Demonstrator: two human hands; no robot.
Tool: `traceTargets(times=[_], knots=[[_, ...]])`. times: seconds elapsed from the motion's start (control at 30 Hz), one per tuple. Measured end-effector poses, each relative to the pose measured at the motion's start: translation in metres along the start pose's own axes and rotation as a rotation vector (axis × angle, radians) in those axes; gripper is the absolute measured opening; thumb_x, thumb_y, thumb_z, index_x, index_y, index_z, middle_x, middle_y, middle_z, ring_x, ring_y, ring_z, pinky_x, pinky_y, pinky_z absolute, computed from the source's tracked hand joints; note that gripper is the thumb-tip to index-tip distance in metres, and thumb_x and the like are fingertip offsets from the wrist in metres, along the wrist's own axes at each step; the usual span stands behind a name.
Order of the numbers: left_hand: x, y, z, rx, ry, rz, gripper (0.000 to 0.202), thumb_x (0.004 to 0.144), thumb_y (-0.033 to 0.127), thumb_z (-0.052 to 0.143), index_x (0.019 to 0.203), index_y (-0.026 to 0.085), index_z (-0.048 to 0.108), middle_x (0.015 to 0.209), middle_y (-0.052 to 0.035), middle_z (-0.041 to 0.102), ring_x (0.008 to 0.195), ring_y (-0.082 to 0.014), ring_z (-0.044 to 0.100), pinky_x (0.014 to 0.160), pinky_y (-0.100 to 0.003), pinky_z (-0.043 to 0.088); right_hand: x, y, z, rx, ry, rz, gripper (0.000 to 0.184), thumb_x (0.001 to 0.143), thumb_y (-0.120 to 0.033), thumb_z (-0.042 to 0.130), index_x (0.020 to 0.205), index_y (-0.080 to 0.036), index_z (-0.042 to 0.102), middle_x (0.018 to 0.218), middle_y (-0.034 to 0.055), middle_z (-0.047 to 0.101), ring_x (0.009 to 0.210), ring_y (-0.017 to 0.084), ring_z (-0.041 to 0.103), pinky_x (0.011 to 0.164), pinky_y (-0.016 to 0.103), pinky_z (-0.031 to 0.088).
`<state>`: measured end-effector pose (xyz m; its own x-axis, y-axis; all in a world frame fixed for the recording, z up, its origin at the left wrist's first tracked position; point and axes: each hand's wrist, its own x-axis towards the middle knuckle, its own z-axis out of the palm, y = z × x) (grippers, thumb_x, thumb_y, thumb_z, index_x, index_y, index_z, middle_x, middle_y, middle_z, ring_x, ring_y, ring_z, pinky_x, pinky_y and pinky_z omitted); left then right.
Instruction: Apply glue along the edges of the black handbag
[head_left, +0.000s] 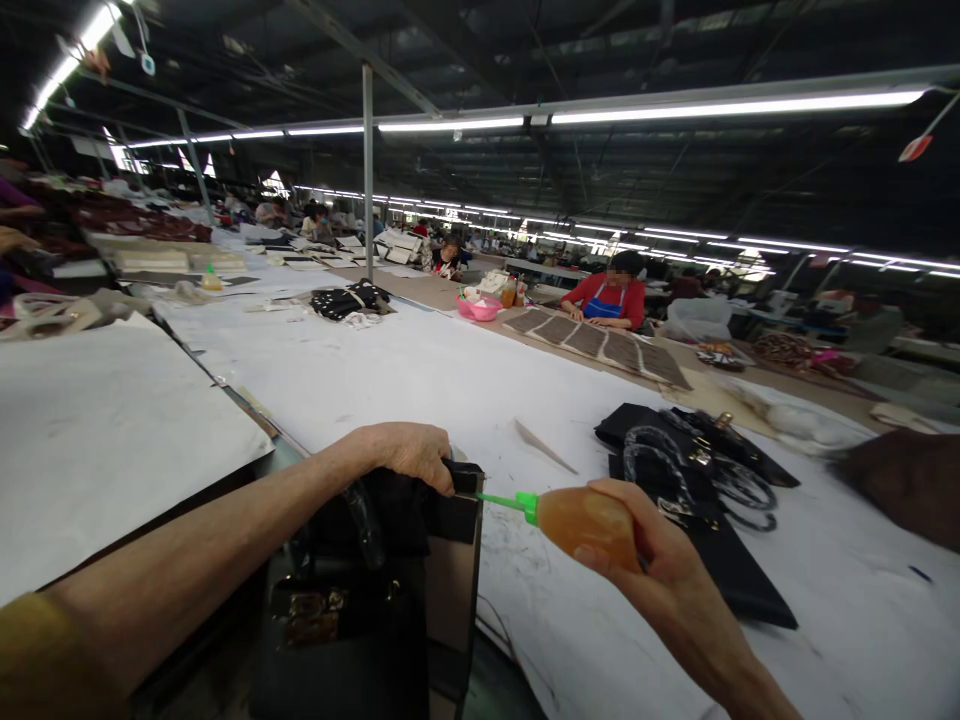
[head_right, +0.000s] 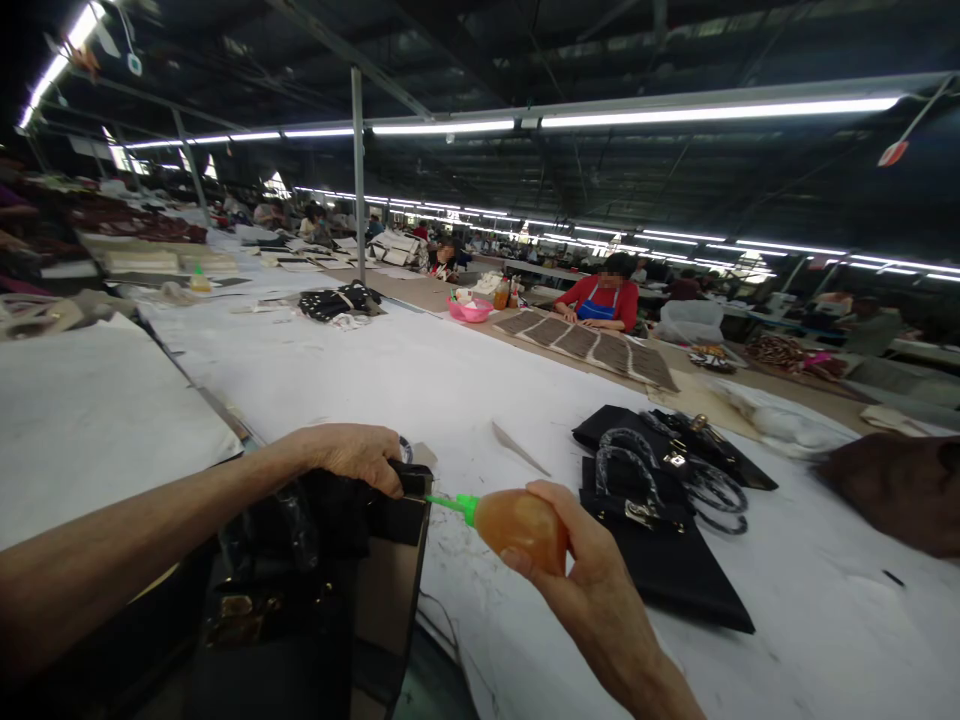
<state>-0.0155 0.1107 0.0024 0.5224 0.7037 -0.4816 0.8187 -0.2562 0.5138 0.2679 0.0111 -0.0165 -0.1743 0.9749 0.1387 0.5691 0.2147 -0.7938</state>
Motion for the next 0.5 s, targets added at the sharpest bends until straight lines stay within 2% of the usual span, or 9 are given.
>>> traceTargets(times=[0.13,0.27,0.5], knots=[[-0.001,-0.001,-0.001,-0.01,0.001,0.008,0.027,0.064,0.039,0.059,0.072,0.015,0.067,0.059,-0.0002,0.06,0.051,-0.0146,0.05,0.043,-0.023,0.034,-0.004,0.003,0.0,-0.04,0.046,-0.059,0.045,0.077,-0.047,0.065,0.112,-0.024,0.048,0.103,0.0021,0.061,0.088,0.021,0.06,0.079,0.028,0.047],[-0.002,0.001,-0.002,-0.014,-0.01,0.006,0.028,0.063,0.04,0.059,0.072,0.015,0.067,0.061,-0.0005,0.062,0.052,-0.0147,0.05,0.045,-0.023,0.036,-0.007,0.004,-0.002,-0.03,0.102,-0.056,0.048,0.076,-0.047,0.066,0.114,-0.024,0.048,0.103,0.003,0.062,0.086,0.023,0.061,0.077,0.029,0.049],[0.001,0.007,-0.012,0.06,0.036,0.034,0.027,0.063,0.04,0.057,0.066,0.014,0.065,0.053,0.0017,0.054,0.048,-0.0127,0.045,0.043,-0.024,0.032,-0.002,0.006,-0.005,-0.022,0.095,-0.046,0.045,0.076,-0.047,0.066,0.111,-0.024,0.049,0.1,0.0014,0.063,0.085,0.021,0.061,0.072,0.027,0.049]])
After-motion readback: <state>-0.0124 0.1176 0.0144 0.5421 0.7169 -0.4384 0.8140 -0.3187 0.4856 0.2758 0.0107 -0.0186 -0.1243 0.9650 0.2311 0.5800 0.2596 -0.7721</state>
